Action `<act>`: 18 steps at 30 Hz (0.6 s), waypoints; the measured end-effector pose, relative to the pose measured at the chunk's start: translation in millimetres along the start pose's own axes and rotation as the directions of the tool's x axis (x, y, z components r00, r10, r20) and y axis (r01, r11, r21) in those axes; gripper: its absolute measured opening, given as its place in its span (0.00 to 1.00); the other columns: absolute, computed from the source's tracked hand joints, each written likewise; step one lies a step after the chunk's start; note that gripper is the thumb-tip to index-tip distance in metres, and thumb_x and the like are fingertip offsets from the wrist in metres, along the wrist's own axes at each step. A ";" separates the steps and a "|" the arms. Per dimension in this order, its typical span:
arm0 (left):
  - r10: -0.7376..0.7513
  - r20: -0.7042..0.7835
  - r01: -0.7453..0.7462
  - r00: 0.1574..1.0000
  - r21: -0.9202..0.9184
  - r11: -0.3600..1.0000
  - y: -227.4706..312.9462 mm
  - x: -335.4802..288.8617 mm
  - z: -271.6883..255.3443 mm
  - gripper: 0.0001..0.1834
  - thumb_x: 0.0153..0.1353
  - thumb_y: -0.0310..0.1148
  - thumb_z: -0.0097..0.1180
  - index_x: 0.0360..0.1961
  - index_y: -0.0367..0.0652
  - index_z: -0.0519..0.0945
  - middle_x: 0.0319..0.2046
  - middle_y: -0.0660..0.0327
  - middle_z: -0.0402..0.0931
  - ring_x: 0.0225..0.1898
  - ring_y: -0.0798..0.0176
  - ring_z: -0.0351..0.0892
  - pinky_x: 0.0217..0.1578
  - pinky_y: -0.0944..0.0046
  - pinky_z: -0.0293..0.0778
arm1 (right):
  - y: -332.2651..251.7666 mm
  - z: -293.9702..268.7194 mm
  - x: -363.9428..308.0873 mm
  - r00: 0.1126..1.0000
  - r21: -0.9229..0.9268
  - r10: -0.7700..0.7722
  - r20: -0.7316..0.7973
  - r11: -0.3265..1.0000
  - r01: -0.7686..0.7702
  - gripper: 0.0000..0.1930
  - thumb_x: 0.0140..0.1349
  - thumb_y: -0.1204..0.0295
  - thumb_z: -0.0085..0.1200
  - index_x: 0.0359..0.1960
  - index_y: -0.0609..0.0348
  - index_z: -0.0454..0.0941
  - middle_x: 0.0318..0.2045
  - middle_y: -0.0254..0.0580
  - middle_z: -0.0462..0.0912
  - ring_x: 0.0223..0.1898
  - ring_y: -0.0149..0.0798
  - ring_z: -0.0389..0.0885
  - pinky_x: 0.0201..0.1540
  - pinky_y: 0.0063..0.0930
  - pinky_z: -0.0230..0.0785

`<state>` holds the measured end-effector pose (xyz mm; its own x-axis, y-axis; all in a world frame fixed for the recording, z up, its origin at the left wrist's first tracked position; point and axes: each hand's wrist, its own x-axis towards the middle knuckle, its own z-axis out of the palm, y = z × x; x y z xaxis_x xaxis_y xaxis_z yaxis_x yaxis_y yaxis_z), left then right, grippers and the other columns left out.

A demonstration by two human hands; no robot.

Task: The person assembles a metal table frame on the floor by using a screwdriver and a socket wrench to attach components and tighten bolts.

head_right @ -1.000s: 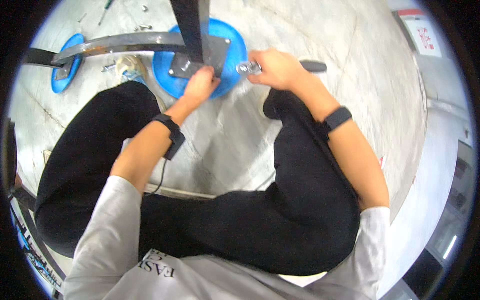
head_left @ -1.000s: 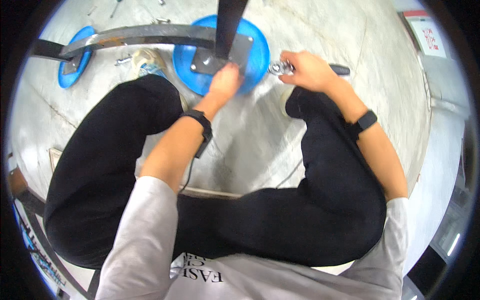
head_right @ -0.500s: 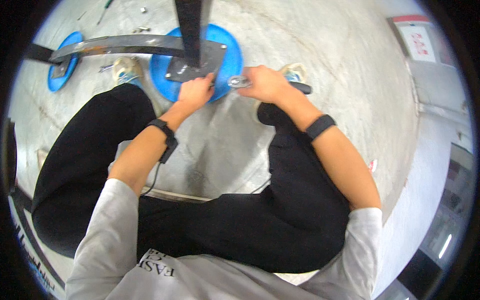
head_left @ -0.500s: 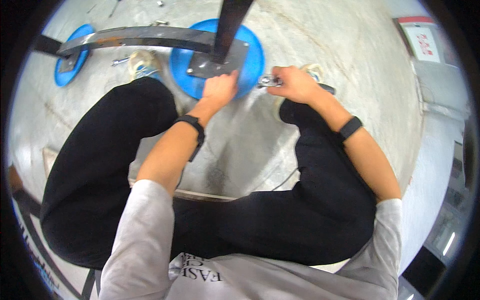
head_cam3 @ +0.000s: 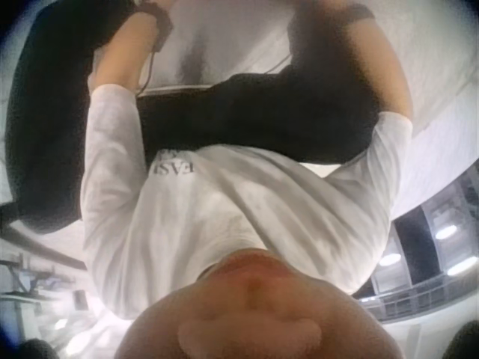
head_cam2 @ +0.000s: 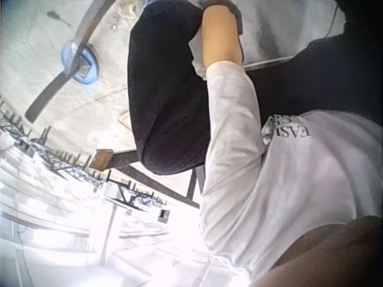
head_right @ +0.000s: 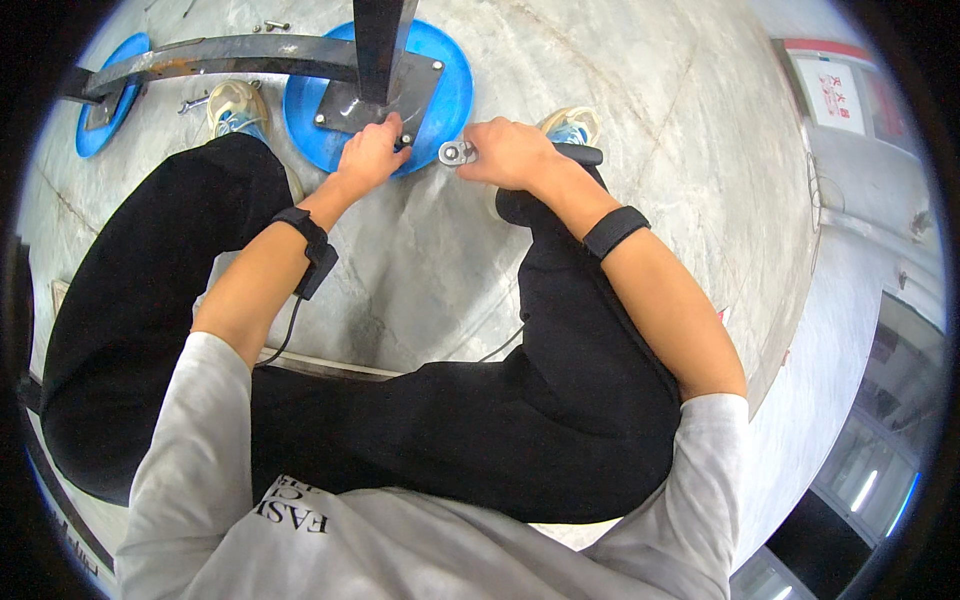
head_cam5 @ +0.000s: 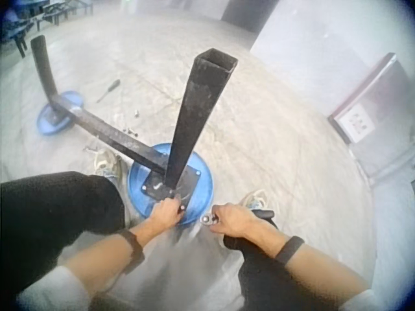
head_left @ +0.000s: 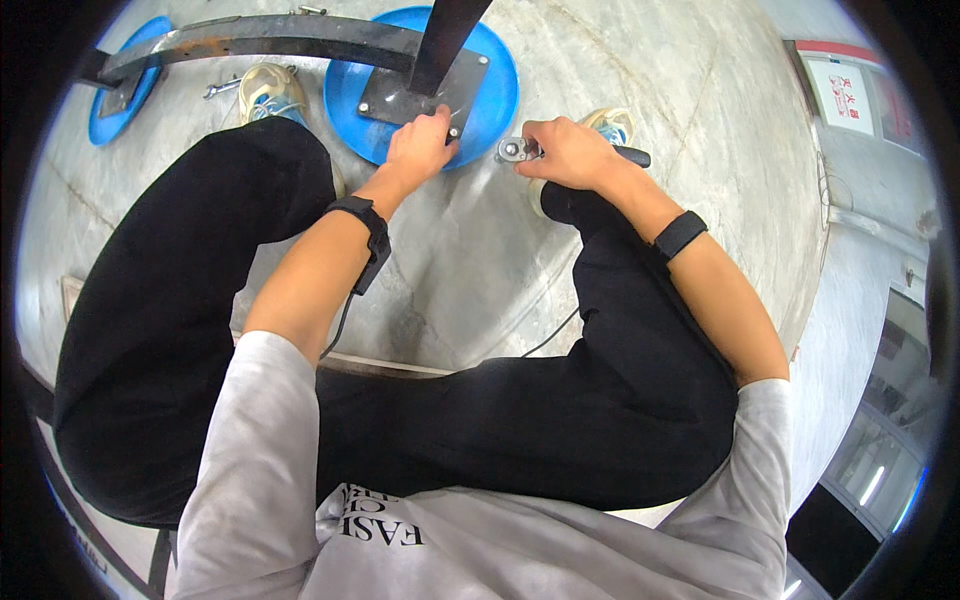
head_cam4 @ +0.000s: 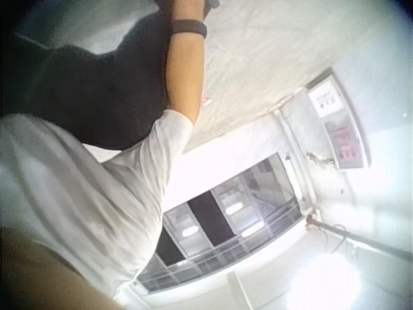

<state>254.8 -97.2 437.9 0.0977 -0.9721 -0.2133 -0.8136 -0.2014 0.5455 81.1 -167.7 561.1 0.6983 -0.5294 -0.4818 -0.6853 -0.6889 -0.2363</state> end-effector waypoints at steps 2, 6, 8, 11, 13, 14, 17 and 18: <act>0.008 -0.035 -0.013 0.999 -0.130 0.991 -2.6 -1.4 0.7 0.14 0.50 0.36 0.54 0.36 0.42 0.69 0.29 0.49 0.76 0.35 0.45 0.75 0.33 0.50 0.70 | 0.0 0.5 -0.3 0.998 0.043 -0.047 -0.048 0.998 0.050 0.18 0.47 0.60 0.54 0.36 0.59 0.73 0.26 0.50 0.78 0.30 0.49 0.77 0.32 0.38 0.67; 0.022 -0.051 -0.034 0.998 -0.232 0.972 -10.9 0.1 7.4 0.12 0.49 0.35 0.54 0.34 0.41 0.71 0.29 0.50 0.75 0.35 0.45 0.74 0.33 0.52 0.69 | 0.4 -17.3 17.1 0.980 0.183 -0.187 -0.074 0.963 0.198 0.16 0.49 0.64 0.54 0.39 0.56 0.72 0.23 0.47 0.77 0.26 0.44 0.76 0.32 0.33 0.67; 0.008 -0.025 -0.014 1.000 -0.217 0.976 -15.1 2.9 9.9 0.11 0.48 0.35 0.54 0.31 0.40 0.71 0.28 0.49 0.75 0.35 0.45 0.74 0.33 0.52 0.69 | -3.8 -15.8 23.8 0.984 0.155 -0.176 -0.035 0.972 0.180 0.17 0.50 0.64 0.54 0.41 0.56 0.70 0.24 0.46 0.76 0.24 0.42 0.74 0.31 0.30 0.66; -0.012 0.022 0.016 1.000 -0.219 0.976 -18.2 5.4 6.7 0.11 0.47 0.35 0.55 0.26 0.37 0.72 0.26 0.48 0.74 0.33 0.45 0.74 0.33 0.52 0.69 | -0.3 -9.7 35.2 0.976 0.206 -0.152 -0.154 0.961 0.182 0.18 0.50 0.64 0.53 0.41 0.59 0.69 0.26 0.46 0.76 0.25 0.42 0.74 0.32 0.30 0.66; -0.030 0.043 0.039 0.999 -0.239 0.970 -28.4 5.5 6.0 0.11 0.47 0.35 0.55 0.23 0.36 0.72 0.24 0.48 0.74 0.31 0.45 0.74 0.32 0.53 0.69 | 3.2 1.5 44.4 0.967 0.200 -0.162 -0.198 0.959 0.201 0.18 0.51 0.63 0.53 0.41 0.59 0.68 0.26 0.42 0.75 0.24 0.36 0.73 0.28 0.28 0.65; 0.028 -0.048 -0.042 0.998 -0.303 0.952 -38.6 5.0 7.3 0.11 0.46 0.34 0.55 0.24 0.36 0.72 0.22 0.49 0.74 0.28 0.48 0.74 0.30 0.55 0.69 | 1.8 3.6 48.7 0.982 0.280 -0.064 -0.178 0.953 0.113 0.18 0.52 0.63 0.53 0.41 0.59 0.68 0.25 0.40 0.74 0.22 0.33 0.71 0.25 0.25 0.64; -0.004 -0.152 -0.072 0.988 -0.490 0.869 -63.1 -4.6 3.3 0.10 0.46 0.31 0.54 0.27 0.35 0.72 0.17 0.54 0.72 0.19 0.60 0.73 0.23 0.63 0.67 | -10.2 4.7 51.7 0.984 0.373 0.121 -0.128 0.925 -0.065 0.16 0.52 0.60 0.54 0.34 0.60 0.72 0.18 0.33 0.70 0.17 0.24 0.64 0.19 0.20 0.59; 0.008 -0.213 -0.124 0.977 -0.539 0.833 -66.6 -6.0 6.9 0.09 0.46 0.30 0.53 0.28 0.36 0.73 0.16 0.56 0.71 0.18 0.63 0.71 0.22 0.65 0.66 | -12.7 4.9 52.0 0.986 0.372 0.114 -0.119 0.926 -0.062 0.19 0.48 0.56 0.55 0.29 0.61 0.74 0.19 0.40 0.73 0.21 0.34 0.70 0.25 0.27 0.62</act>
<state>304.5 -77.1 397.3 0.2109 -0.9770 -0.0317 -0.3804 -0.1119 0.9180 125.0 -184.1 534.9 0.6355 -0.6595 -0.4015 -0.7547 -0.4210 -0.5031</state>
